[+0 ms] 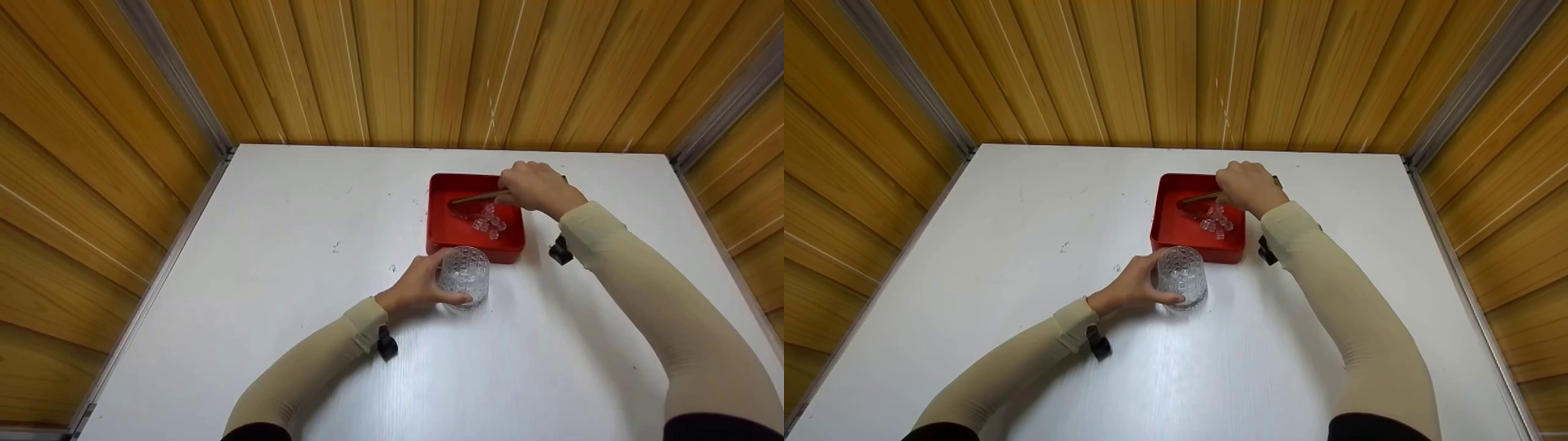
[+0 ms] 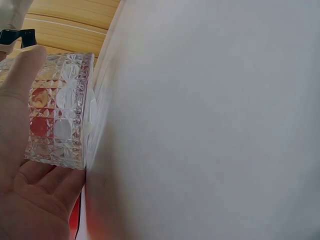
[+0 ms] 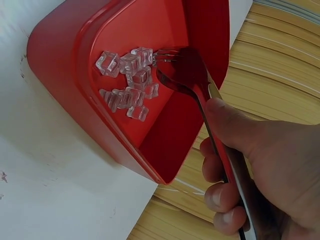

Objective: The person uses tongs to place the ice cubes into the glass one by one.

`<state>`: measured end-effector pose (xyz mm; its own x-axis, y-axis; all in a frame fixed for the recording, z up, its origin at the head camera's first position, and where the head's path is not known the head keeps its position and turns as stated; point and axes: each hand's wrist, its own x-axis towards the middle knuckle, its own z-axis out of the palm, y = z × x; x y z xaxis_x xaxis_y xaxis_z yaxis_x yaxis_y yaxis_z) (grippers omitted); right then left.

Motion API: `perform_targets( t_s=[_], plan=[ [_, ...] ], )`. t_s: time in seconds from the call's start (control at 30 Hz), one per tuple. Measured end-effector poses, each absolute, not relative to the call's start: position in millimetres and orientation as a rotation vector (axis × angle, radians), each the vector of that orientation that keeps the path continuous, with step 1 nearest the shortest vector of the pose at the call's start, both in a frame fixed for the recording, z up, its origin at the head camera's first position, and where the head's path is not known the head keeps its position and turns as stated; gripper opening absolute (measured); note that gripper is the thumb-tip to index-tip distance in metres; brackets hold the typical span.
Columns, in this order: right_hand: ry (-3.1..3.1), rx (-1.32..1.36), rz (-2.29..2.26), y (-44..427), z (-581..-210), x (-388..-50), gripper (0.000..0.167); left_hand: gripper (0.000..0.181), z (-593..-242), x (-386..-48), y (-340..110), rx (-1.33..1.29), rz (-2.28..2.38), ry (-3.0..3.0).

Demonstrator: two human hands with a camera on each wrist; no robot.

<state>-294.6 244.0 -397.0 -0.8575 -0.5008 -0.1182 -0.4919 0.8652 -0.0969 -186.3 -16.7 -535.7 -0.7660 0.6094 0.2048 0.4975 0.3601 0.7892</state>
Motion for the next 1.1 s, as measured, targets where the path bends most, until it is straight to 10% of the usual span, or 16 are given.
perform_targets(
  t_s=[1.1],
  plan=[
    [2.994,-0.811,-0.21,281,-370,-248,0.015,0.086,-537,-186,-18,1.033,1.383,2.478]
  ],
)
